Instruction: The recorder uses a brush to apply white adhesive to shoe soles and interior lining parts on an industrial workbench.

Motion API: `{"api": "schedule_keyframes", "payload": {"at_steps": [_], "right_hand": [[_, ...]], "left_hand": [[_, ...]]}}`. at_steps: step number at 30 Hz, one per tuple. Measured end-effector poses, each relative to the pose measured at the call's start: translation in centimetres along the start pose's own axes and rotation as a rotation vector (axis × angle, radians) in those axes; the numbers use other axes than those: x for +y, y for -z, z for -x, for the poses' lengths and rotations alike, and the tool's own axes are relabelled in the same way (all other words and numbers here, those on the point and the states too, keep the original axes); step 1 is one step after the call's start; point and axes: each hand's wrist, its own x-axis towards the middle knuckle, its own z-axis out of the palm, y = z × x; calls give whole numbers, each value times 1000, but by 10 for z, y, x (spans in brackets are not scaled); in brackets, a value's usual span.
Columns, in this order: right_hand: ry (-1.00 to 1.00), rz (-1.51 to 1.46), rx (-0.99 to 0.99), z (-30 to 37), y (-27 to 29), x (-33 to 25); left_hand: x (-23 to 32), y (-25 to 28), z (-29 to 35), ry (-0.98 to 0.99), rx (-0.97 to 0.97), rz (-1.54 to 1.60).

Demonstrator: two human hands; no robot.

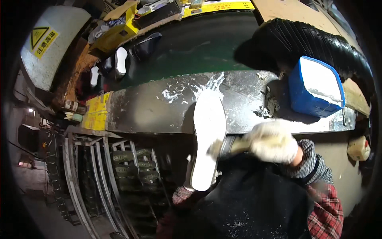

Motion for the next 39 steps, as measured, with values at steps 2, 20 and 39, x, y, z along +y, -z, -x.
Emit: {"api": "schedule_keyframes", "payload": {"at_steps": [2,20,39], "right_hand": [[-18,174,-78,-19,6,-16],[-294,171,-211,-16,-33,-55],[-192,-31,346,-26,34,48]], "left_hand": [[-1,-3,-13,-66,-198,387],[28,-37,-7,-117,-599,1141],[-23,33,-7,162,-528,1281]]}}
